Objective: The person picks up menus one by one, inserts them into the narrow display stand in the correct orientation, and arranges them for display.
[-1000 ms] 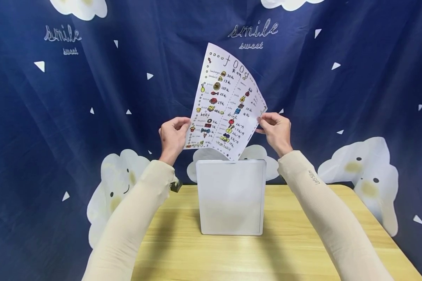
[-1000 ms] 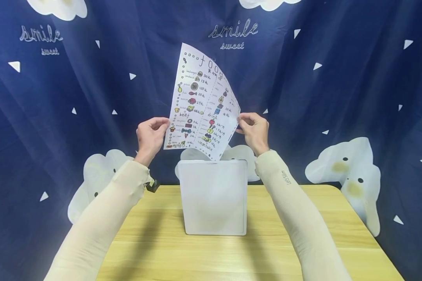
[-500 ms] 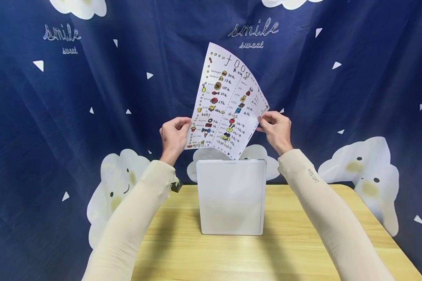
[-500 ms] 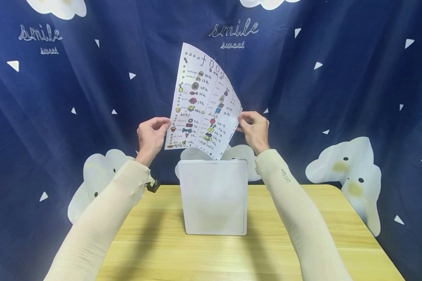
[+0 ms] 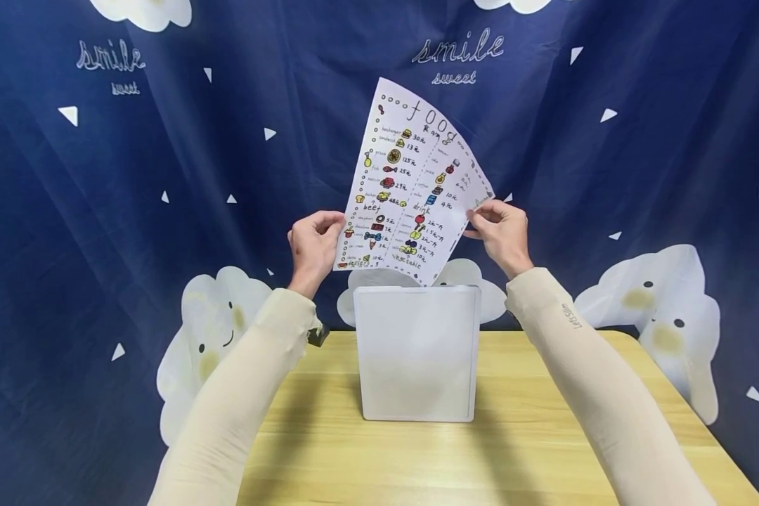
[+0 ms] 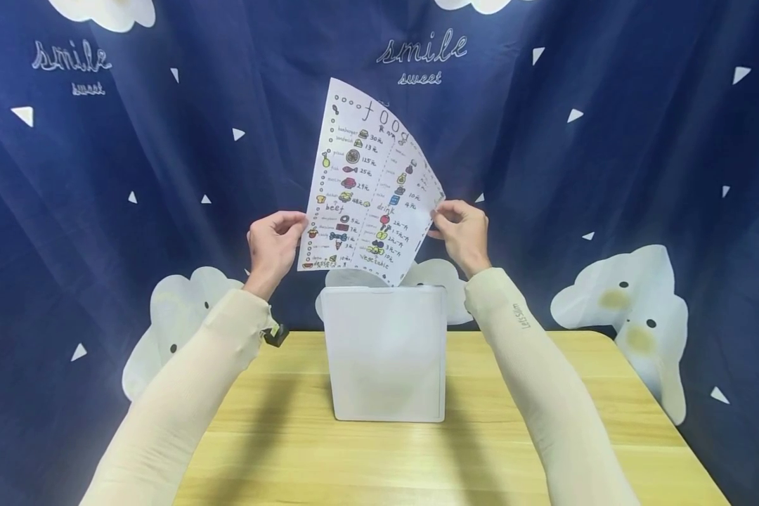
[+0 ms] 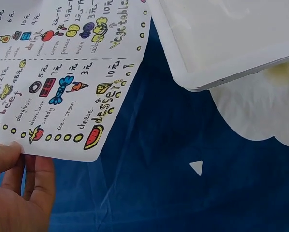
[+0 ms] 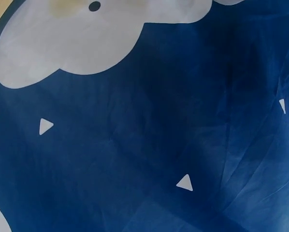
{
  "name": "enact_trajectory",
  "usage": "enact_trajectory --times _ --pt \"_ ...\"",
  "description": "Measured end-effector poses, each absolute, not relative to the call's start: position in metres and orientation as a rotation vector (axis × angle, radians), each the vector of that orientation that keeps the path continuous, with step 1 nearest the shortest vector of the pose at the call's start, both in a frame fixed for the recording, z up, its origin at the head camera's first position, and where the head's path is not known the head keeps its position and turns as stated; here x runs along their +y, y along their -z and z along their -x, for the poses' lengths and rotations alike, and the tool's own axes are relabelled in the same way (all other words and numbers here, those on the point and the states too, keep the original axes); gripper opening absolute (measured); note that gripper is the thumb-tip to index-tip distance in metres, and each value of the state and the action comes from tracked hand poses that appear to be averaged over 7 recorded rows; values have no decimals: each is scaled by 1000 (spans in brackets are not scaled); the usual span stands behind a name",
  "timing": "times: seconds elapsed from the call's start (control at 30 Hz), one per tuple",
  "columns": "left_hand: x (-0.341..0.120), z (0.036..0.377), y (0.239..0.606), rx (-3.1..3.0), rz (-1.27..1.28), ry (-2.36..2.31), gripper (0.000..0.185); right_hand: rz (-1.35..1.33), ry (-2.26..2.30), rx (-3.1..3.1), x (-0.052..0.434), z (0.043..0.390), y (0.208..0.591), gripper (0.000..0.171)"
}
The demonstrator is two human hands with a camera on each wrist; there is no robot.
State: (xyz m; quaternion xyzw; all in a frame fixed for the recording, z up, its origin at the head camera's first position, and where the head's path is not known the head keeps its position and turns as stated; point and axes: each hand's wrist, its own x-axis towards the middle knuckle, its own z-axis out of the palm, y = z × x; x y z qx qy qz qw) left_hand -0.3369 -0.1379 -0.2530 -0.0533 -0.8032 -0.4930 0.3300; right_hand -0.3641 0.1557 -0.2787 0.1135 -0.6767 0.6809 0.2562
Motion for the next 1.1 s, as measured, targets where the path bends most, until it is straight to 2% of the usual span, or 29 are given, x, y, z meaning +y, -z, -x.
enact_trajectory --times 1.0,1.1 --pt "-130 332 244 -2101 152 1282 10 -265 -1921 -1895 170 359 274 5" --pt "-131 332 246 -2108 146 1282 10 -260 -1900 -1917 171 359 275 12"
